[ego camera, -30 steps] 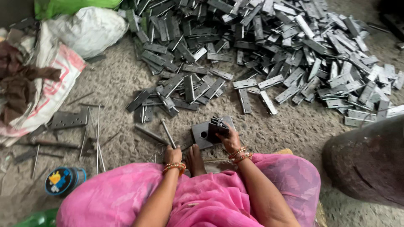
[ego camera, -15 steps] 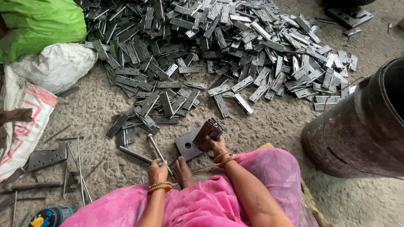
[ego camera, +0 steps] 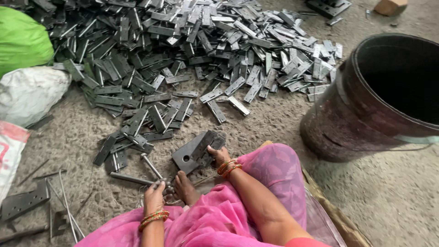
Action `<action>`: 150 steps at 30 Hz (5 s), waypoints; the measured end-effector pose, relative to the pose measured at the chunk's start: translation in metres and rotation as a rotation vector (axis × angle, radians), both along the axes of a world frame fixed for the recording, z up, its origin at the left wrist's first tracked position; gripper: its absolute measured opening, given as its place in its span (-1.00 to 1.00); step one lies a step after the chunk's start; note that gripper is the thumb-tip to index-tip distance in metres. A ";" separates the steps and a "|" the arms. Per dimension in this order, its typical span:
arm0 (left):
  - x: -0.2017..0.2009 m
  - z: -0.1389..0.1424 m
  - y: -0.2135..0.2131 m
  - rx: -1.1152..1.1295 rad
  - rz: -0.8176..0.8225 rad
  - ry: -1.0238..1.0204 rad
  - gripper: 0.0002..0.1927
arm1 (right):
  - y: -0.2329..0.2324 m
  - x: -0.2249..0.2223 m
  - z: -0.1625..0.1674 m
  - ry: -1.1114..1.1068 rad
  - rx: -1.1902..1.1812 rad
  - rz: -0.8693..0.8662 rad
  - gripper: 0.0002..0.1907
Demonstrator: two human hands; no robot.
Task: The person sits on the floor and assembles metal hinge components by placing them on a metal block and striking them with a hammer. The person repeatedly picks up hinge parts, aligns them, and hammers them into place.
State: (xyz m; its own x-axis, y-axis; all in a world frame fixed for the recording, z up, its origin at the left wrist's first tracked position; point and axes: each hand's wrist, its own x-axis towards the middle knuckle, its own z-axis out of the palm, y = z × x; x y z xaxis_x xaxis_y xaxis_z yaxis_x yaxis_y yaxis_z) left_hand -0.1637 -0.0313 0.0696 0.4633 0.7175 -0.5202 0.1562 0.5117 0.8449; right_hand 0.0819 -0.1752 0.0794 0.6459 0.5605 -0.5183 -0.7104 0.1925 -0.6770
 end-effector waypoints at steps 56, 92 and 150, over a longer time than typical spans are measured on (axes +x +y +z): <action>0.021 0.002 0.003 0.414 -0.108 0.343 -0.75 | 0.075 -0.147 0.005 -0.069 0.184 0.560 -0.54; 0.186 -0.037 0.201 0.762 0.129 1.015 -0.09 | 0.051 0.116 -0.027 -0.421 -0.182 0.576 -0.46; 0.179 -0.029 -0.033 0.856 -0.480 0.501 -0.67 | 0.055 0.088 -0.037 -0.278 -0.255 0.690 -0.49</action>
